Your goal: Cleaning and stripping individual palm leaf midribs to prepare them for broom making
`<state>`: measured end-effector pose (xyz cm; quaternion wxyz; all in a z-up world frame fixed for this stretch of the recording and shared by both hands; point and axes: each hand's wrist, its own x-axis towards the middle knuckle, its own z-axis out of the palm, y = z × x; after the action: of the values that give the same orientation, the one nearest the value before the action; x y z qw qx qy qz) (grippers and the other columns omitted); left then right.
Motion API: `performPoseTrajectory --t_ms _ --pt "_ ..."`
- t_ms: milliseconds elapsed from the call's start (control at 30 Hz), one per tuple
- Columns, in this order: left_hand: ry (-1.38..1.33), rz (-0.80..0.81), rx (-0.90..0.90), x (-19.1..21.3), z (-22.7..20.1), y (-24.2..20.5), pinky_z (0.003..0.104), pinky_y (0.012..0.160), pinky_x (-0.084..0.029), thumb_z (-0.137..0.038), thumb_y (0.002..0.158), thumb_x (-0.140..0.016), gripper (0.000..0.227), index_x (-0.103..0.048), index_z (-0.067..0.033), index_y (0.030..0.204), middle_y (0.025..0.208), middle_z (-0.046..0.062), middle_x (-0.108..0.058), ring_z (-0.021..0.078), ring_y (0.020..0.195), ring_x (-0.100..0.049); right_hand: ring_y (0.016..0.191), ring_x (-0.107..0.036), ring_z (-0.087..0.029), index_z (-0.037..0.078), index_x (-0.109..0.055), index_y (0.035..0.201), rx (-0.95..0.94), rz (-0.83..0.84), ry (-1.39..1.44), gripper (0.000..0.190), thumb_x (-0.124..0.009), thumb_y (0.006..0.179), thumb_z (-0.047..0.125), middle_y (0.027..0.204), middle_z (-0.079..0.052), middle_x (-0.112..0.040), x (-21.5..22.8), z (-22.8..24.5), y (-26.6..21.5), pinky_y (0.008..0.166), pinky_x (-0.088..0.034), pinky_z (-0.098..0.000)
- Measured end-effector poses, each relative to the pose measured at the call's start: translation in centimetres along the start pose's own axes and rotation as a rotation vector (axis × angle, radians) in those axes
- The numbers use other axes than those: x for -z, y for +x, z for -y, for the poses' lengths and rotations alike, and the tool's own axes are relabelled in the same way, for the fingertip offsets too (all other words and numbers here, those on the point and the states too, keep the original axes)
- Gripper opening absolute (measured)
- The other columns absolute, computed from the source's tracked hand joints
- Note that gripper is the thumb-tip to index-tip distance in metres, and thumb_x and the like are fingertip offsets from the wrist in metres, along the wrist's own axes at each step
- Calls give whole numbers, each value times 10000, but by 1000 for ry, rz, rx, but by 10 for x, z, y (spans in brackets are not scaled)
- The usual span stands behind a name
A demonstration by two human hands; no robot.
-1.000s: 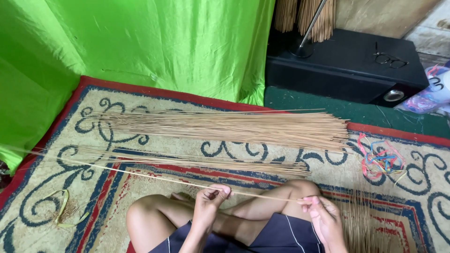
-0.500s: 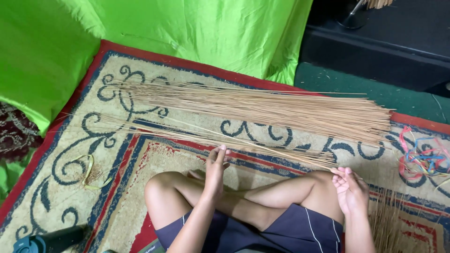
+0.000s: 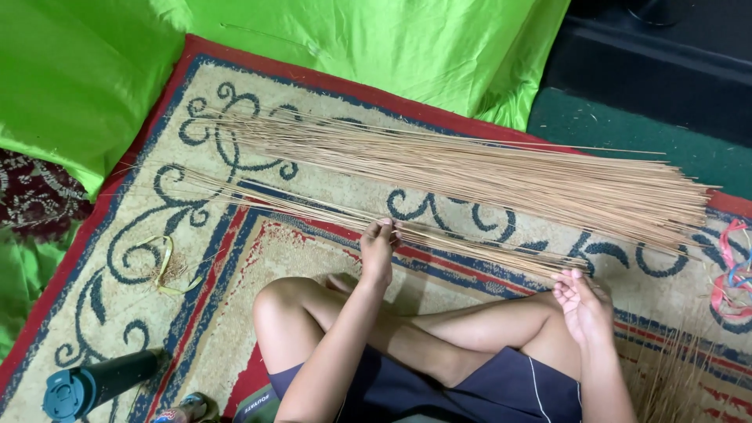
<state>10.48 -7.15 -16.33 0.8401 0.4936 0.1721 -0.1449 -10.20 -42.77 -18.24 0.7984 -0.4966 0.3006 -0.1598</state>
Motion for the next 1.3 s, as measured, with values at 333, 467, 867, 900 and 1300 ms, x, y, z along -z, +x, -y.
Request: performPoseTrajectory --t_ms 333,467,867,900,1300 --pt "107 -206 65 -2 41 30 256 624 -535 -118 1041 -597 154 -715 -20 1033 871 89 -688 143 683 -652 864 -677 -139 135 -684 1112 -75 -173 -298 93 -672 1028 174 930 -52 -679 24 16 46 890 -556 -292" --pt "116 -227 86 0 59 41 250 624 -534 -86 988 -671 83 -701 -20 1031 839 100 -686 127 661 -631 831 -671 -143 82 -705 1127 -93 -170 -499 159 -677 971 90 968 -93 -681 29 18 59 809 -573 -269" --pt "346 -249 136 14 104 57 244 468 -505 -147 945 -712 151 -660 -41 851 751 120 -740 148 557 -662 929 -697 -207 235 -809 1002 20 -252 -1007 236 -724 839 88 955 -50 -742 82 -36 106 824 -561 -347" --pt "380 -252 155 11 103 55 233 467 -497 -151 942 -703 157 -652 -44 840 755 113 -741 140 565 -652 978 -704 -244 229 -811 996 15 -251 -1078 218 -710 849 104 964 -60 -755 82 -36 106 868 -557 -370" --pt "537 -239 182 23 125 72 246 414 -481 -217 917 -724 216 -670 -53 786 673 90 -707 134 508 -632 1141 -686 -342 277 -808 1021 -114 -261 -1513 239 -624 869 300 1069 -64 -784 62 -19 106 1010 -539 -464"
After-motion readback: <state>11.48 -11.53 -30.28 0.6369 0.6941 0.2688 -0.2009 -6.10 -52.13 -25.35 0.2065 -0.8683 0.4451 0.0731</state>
